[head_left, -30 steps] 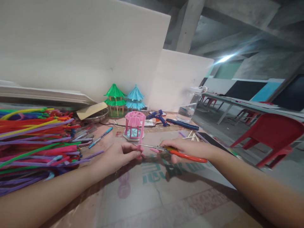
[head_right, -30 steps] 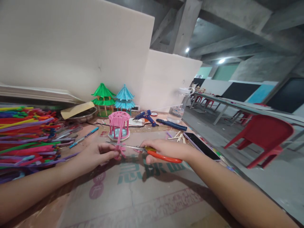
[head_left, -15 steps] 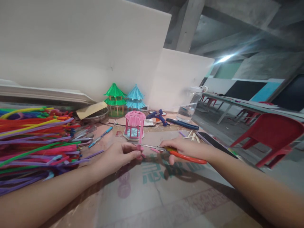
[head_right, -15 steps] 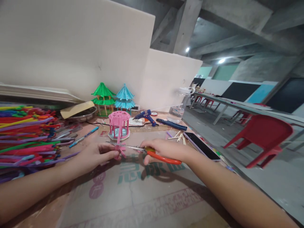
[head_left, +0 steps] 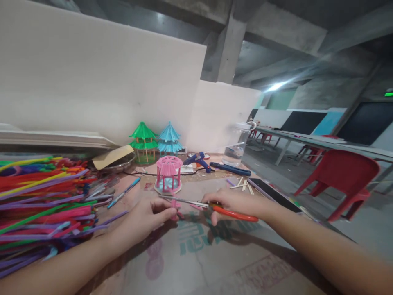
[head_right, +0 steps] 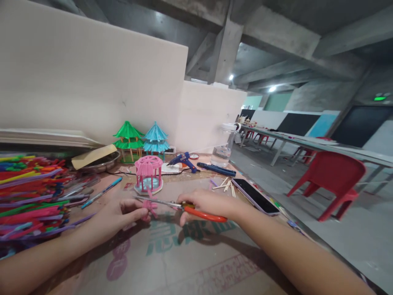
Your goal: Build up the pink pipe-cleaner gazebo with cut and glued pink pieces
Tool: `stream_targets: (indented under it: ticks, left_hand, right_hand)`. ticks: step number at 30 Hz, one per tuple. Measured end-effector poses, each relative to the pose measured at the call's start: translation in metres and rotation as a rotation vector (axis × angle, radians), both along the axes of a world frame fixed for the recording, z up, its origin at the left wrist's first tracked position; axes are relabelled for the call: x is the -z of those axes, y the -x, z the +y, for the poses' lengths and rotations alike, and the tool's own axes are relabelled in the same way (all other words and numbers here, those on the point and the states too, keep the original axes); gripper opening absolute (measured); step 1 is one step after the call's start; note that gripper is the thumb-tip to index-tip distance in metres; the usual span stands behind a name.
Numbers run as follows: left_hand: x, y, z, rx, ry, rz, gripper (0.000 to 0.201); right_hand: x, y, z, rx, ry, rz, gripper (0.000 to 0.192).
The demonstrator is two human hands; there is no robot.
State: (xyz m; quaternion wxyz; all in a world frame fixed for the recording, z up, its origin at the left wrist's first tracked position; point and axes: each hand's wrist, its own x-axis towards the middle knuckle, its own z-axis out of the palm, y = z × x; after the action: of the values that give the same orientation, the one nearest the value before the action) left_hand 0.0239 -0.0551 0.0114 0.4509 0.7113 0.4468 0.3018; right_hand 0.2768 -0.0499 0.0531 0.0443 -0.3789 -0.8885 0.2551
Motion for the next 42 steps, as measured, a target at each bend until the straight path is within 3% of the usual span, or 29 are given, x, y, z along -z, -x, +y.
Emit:
stream_targets:
  ticks: [5, 10, 13, 18, 21, 27, 34, 38, 42]
  left_hand:
    - [-0.004, -0.001, -0.002, -0.025, -0.036, 0.049, 0.033]
    - [-0.008, 0.004, 0.004, -0.246, -0.050, -0.065, 0.036]
    - [-0.011, 0.007, 0.009, -0.315, -0.101, -0.052, 0.035]
    - [-0.018, 0.002, 0.006, -0.311, -0.112, -0.025, 0.032]
    - [-0.019, -0.001, 0.003, -0.294, -0.084, -0.036, 0.030]
    - [-0.012, 0.000, 0.006, -0.250, -0.017, -0.106, 0.031]
    - [-0.003, 0.000, 0.006, -0.151, 0.052, -0.254, 0.032]
    - [-0.001, 0.002, 0.010, -0.144, 0.009, -0.212, 0.033]
    - [-0.002, 0.003, 0.011, -0.144, -0.049, -0.136, 0.034]
  right_hand:
    - [-0.001, -0.015, 0.012, -0.009, -0.020, 0.010, 0.024]
    - [-0.013, -0.029, 0.017, 0.015, -0.102, -0.208, 0.034]
    - [-0.017, -0.026, 0.008, 0.020, -0.091, -0.297, 0.039]
    - [-0.009, -0.007, -0.015, 0.000, -0.214, -0.351, 0.024]
    - [-0.005, -0.001, -0.023, -0.020, -0.317, -0.369, 0.028]
    - [-0.008, -0.002, -0.023, -0.106, -0.324, -0.329, 0.035]
    - [0.003, 0.030, -0.016, 0.170, -0.352, 0.024, 0.023]
    - [0.003, 0.056, 0.000, 0.225, -0.340, 0.003, 0.020]
    - [0.003, 0.072, 0.020, 0.244, -0.281, -0.087, 0.032]
